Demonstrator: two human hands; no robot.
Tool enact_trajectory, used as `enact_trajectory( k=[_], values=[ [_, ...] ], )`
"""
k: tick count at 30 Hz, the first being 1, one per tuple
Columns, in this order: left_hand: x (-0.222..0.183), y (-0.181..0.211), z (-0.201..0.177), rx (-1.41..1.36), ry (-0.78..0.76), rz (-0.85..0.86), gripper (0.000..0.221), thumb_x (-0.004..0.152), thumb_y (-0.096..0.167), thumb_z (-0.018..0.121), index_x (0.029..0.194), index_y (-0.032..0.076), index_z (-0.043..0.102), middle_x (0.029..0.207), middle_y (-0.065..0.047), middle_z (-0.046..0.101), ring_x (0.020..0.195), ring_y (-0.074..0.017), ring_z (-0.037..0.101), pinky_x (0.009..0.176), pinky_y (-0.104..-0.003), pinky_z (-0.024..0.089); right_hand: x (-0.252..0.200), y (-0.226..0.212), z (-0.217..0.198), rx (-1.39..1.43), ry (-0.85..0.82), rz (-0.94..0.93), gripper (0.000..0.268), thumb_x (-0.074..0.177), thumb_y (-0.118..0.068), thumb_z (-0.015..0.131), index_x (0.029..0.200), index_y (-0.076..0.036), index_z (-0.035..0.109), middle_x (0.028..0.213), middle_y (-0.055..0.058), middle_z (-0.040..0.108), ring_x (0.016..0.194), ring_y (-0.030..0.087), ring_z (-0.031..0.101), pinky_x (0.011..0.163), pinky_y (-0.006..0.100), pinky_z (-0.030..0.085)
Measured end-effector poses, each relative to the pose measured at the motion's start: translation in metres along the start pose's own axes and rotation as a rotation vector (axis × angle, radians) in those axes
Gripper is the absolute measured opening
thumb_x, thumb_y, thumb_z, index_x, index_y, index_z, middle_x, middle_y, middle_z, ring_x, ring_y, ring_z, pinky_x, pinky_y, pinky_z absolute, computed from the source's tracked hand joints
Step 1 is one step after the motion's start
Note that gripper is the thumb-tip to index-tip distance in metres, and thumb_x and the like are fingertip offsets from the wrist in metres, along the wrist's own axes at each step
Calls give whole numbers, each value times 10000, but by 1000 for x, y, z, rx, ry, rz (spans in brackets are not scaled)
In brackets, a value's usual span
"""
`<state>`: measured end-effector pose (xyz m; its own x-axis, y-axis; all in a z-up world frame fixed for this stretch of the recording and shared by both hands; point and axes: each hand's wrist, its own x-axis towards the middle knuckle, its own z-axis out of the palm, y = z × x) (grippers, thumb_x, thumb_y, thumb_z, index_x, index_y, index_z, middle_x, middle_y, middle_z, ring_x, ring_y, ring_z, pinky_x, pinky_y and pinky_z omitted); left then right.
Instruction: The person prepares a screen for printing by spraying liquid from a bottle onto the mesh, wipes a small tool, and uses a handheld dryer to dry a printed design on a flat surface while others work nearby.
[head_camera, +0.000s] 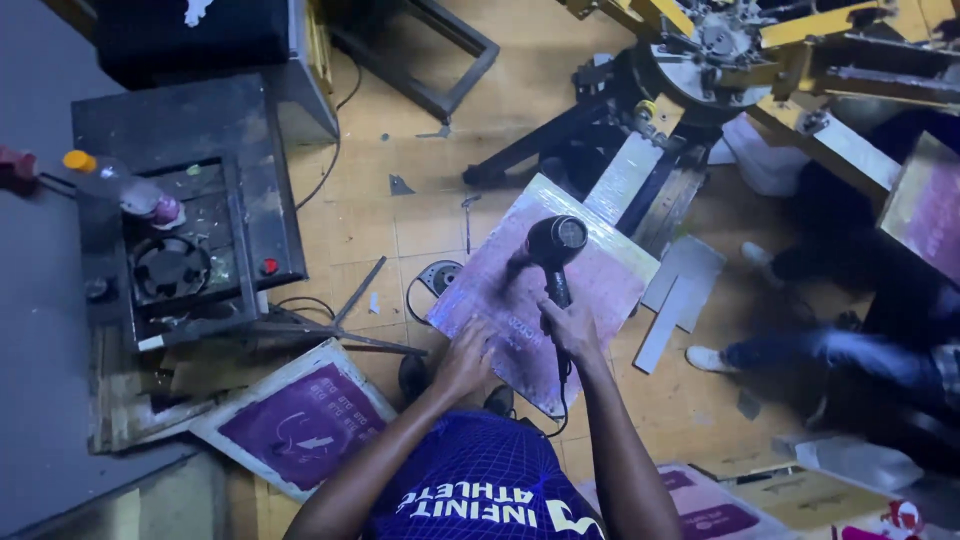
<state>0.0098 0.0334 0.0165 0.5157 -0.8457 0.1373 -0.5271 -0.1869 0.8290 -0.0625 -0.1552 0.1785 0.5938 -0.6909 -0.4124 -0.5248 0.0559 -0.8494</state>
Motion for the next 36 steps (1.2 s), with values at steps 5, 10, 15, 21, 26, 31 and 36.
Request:
enact_trajectory(
  k=[5, 10, 15, 21, 26, 31, 36],
  values=[
    [-4, -9, -4, -10, 35, -69, 316, 881, 84, 666, 1191, 31, 633, 1328, -193, 574, 1339, -449, 472, 1114, -523, 401, 12, -1, 24, -213, -52, 42, 413, 856, -249, 677, 1225, -83, 599, 602, 119, 661, 570, 226, 694, 561, 344, 499],
    [-7, -21, -5, -28, 25, -204, 266, 914, 125, 641, 1171, 57, 647, 1261, -178, 603, 1285, -411, 532, 1067, -487, 447, -12, -7, 39, -138, -153, 14, 346, 854, -220, 682, 1165, -83, 613, 555, 127, 642, 470, 219, 654, 471, 304, 478],
    [-7, -5, -26, 103, -64, -387, 279, 937, 302, 602, 1189, 196, 655, 1185, -76, 641, 1228, -287, 597, 1002, -416, 497, -44, -27, 51, -97, -205, 14, 403, 850, -122, 690, 1231, -30, 596, 578, 156, 639, 486, 250, 656, 483, 311, 484],
    [-1, 2, -50, -9, 247, -229, 197, 880, 38, 559, 1020, 8, 693, 1219, -181, 655, 1215, -377, 600, 1025, -448, 487, -47, 23, 61, -83, -208, 61, 344, 832, -156, 717, 1154, -51, 657, 569, 187, 647, 453, 257, 655, 419, 335, 441],
    [-16, -22, -58, 89, 407, -260, 125, 911, 114, 598, 998, 141, 685, 1031, -19, 635, 1096, -248, 649, 950, -368, 522, -47, 23, 63, -29, -245, 76, 291, 835, -162, 701, 1105, -59, 664, 485, 132, 617, 376, 219, 595, 359, 299, 405],
    [-16, -17, -77, 67, 433, -325, 97, 920, 137, 594, 980, 159, 666, 989, -12, 606, 1043, -254, 647, 892, -369, 526, -43, 23, 79, -54, -185, 17, 288, 842, -155, 707, 1111, -62, 664, 558, 156, 647, 442, 224, 634, 402, 308, 441],
    [-22, -21, -72, 61, 358, -375, 106, 911, 147, 600, 998, 128, 657, 978, -68, 592, 1034, -314, 633, 873, -410, 523, -40, 46, 92, 59, -184, 4, 311, 826, -116, 724, 1117, -33, 654, 628, 136, 637, 504, 201, 642, 452, 291, 469]
  ],
)
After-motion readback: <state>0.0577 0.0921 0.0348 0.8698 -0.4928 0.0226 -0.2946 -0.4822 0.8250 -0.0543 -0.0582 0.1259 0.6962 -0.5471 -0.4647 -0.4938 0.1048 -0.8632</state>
